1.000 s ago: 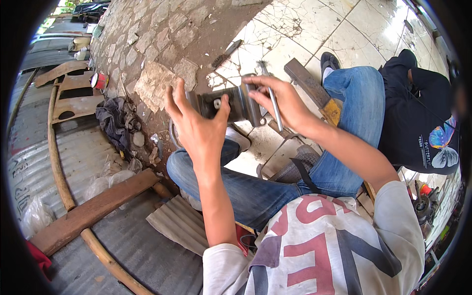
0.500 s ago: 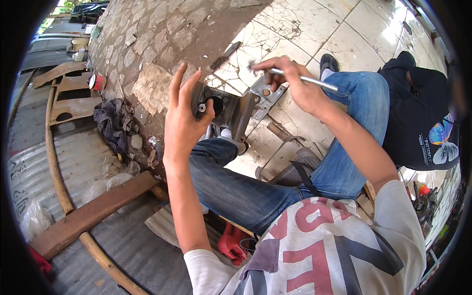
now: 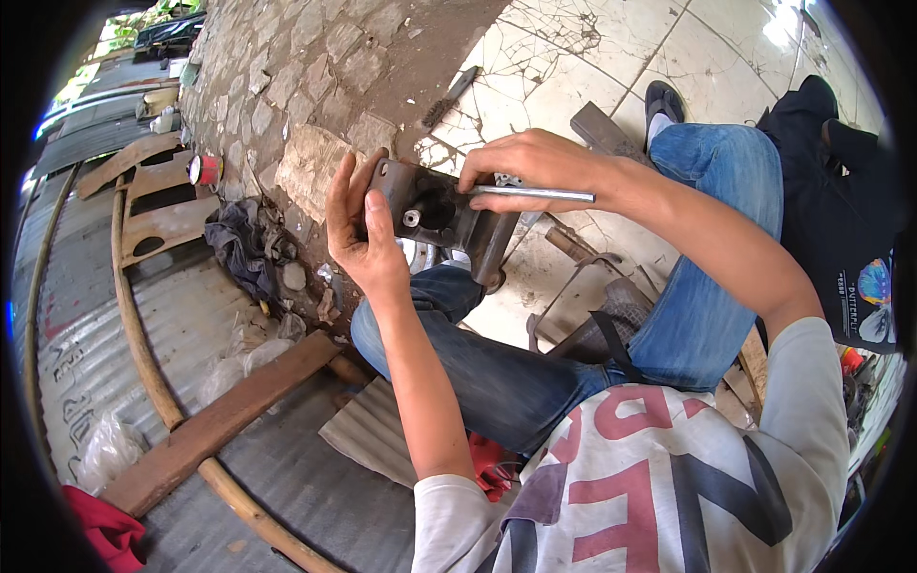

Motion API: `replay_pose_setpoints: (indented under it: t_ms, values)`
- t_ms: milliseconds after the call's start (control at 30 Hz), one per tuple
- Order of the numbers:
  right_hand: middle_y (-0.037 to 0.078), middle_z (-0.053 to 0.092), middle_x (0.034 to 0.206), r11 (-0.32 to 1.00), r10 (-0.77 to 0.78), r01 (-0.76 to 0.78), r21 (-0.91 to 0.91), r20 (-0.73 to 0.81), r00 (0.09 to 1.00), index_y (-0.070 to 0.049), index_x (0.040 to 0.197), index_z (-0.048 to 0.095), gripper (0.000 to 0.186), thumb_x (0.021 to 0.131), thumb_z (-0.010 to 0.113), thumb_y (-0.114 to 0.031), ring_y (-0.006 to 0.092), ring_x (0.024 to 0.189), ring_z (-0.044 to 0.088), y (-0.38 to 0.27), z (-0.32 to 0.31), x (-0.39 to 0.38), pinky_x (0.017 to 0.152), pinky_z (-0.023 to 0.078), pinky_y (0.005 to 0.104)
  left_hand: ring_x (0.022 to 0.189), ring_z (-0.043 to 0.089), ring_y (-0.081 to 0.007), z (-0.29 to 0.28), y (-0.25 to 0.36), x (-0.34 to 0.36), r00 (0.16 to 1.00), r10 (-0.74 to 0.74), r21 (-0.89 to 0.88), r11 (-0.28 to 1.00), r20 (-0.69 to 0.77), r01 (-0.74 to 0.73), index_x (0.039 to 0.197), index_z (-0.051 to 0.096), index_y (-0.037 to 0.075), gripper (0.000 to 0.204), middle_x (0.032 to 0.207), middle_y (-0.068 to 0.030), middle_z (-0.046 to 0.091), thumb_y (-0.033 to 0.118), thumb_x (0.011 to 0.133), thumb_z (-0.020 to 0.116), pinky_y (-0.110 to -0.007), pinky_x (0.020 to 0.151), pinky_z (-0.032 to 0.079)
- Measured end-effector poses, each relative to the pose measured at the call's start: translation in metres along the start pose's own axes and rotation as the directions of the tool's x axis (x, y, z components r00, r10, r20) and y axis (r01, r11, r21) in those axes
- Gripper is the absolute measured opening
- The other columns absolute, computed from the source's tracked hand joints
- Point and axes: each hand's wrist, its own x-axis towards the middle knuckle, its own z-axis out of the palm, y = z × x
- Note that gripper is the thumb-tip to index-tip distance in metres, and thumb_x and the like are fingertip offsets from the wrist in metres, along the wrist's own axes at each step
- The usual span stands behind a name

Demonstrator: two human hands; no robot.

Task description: The person sits on the floor and uses a metal tool to scrape and clean the interior of a mechanical housing component. They repeatedly rotate the part and apply the tool to different internal surfaces.

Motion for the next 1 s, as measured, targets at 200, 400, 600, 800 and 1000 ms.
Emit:
replay_pose_setpoints:
  t_ms: [200, 400, 600, 800, 1000]
  values:
    - [0.011, 0.069, 0.092, 0.997, -0.064, 0.068, 0.044, -0.088, 0.994, -0.005, 0.100, 0.065, 0.018, 0.091, 0.067, -0.020, 0.0294, 0.086, 0.068, 0.003, -0.003, 0.002, 0.075, 0.054, 0.0394, 0.124, 0.056, -0.0384, -0.012, -0.008, 0.033, 0.903, -0.064, -0.175, 0.973, 0.425, 0.151, 0.124, 0.060, -0.009, 0.059, 0.134, -0.0296, 0.055, 0.028, 0.078, 0.055, -0.047, 0.110, 0.039]
    - [0.012, 0.068, 0.090, 1.000, -0.015, 0.016, 0.017, -0.063, 0.998, -0.005, 0.096, 0.067, 0.015, 0.089, 0.068, -0.019, 0.0291, 0.082, 0.068, 0.012, 0.006, 0.003, 0.073, 0.054, 0.0388, 0.117, 0.060, -0.0368, 0.006, -0.016, 0.040, 0.942, -0.087, -0.203, 0.966, 0.325, 0.160, 0.120, 0.061, -0.010, 0.055, 0.120, -0.0312, 0.063, 0.029, 0.082, 0.052, -0.044, 0.107, 0.041]
    - [0.009, 0.065, 0.081, 0.998, -0.063, 0.061, -0.022, -0.113, 0.992, -0.006, 0.091, 0.068, 0.013, 0.085, 0.072, -0.017, 0.0264, 0.084, 0.063, 0.009, -0.002, 0.013, 0.078, 0.048, 0.0383, 0.113, 0.062, -0.0335, 0.016, -0.019, 0.044, 0.965, -0.122, -0.134, 0.979, 0.230, 0.156, 0.130, 0.053, -0.008, 0.066, 0.115, -0.0287, 0.065, 0.040, 0.086, 0.051, -0.041, 0.105, 0.041]
    - [0.009, 0.065, 0.080, 0.991, -0.018, -0.009, -0.130, -0.208, 0.978, -0.008, 0.089, 0.069, 0.015, 0.086, 0.070, -0.023, 0.0266, 0.081, 0.063, 0.004, -0.008, 0.012, 0.076, 0.048, 0.0381, 0.111, 0.062, -0.0316, 0.014, -0.016, 0.047, 0.929, -0.111, -0.240, 0.949, 0.354, 0.205, 0.134, 0.051, -0.006, 0.066, 0.117, -0.0274, 0.064, 0.040, 0.087, 0.054, -0.041, 0.100, 0.045]
    - [0.010, 0.066, 0.080, 0.946, 0.293, -0.275, 0.174, -0.090, 0.952, -0.007, 0.087, 0.070, 0.021, 0.086, 0.071, -0.028, 0.0254, 0.080, 0.065, -0.004, -0.023, 0.006, 0.068, 0.049, 0.0339, 0.112, 0.061, -0.0283, 0.019, -0.022, 0.044, 0.934, -0.093, -0.247, 0.951, 0.344, 0.186, 0.129, 0.057, -0.006, 0.061, 0.119, -0.0242, 0.065, 0.040, 0.088, 0.054, -0.040, 0.101, 0.044]
